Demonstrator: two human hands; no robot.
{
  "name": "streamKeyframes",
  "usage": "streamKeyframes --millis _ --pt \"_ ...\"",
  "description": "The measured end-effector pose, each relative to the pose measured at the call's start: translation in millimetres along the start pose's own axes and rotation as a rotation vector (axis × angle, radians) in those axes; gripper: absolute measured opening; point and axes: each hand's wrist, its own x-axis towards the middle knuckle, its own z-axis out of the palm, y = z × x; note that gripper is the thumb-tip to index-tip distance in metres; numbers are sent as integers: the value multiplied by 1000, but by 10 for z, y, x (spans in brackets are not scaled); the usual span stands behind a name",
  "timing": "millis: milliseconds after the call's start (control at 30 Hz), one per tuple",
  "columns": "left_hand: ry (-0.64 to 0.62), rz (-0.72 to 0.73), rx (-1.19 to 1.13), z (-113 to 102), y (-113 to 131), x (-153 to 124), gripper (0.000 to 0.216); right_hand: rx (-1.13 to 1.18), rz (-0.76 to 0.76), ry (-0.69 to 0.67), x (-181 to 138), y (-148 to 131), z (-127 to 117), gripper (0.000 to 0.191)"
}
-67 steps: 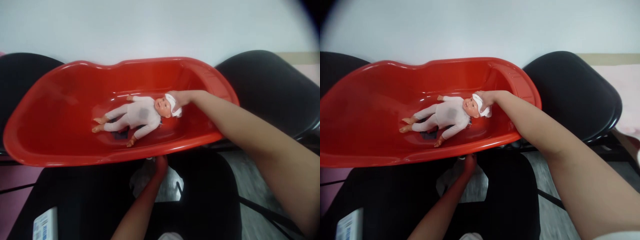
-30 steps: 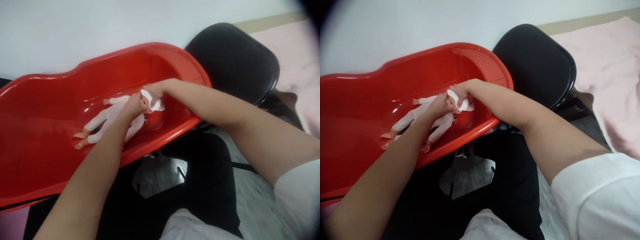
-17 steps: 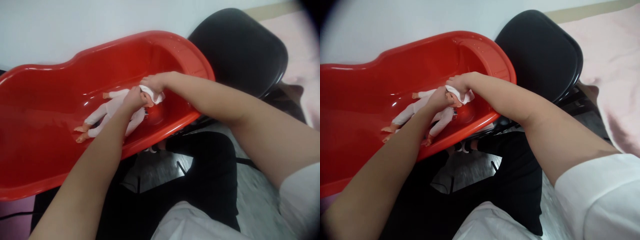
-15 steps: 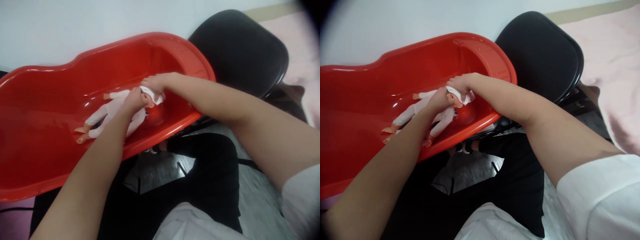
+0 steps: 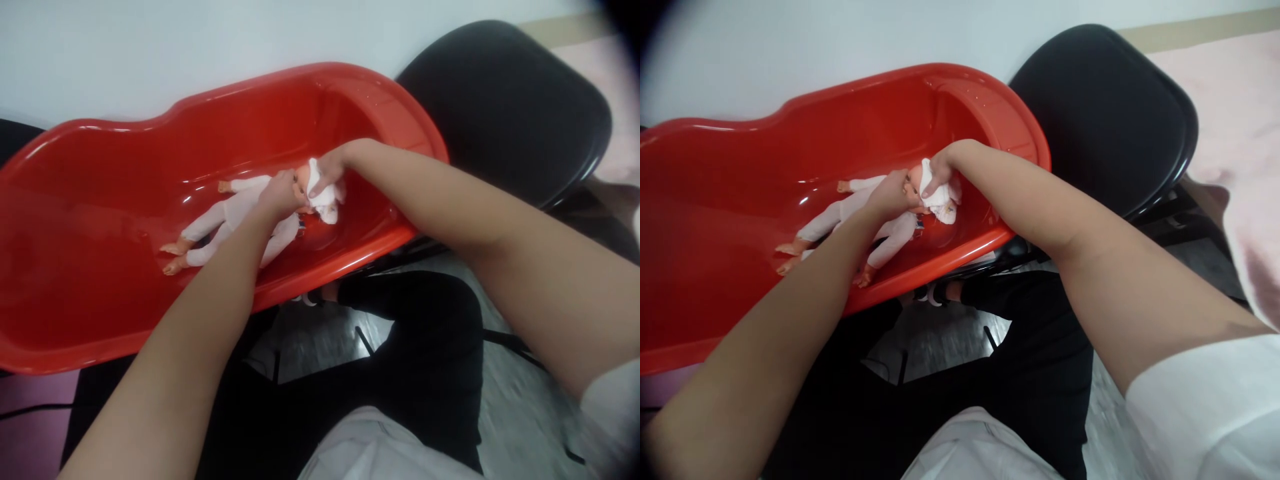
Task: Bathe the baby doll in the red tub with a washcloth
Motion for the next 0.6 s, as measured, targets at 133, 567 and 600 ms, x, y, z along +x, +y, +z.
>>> streamKeyframes --millis 133,567,600 --pt "-4 20 0 8 -27 -6 40 -118 54 -339 -40 -39 -13 73" --pt "13 24 -12 -1 -40 -15 36 -448 -123 54 -13 -106 166 73" --pt "25 36 -15 4 -48 -12 33 -472 -152 78 -44 -151 188 75"
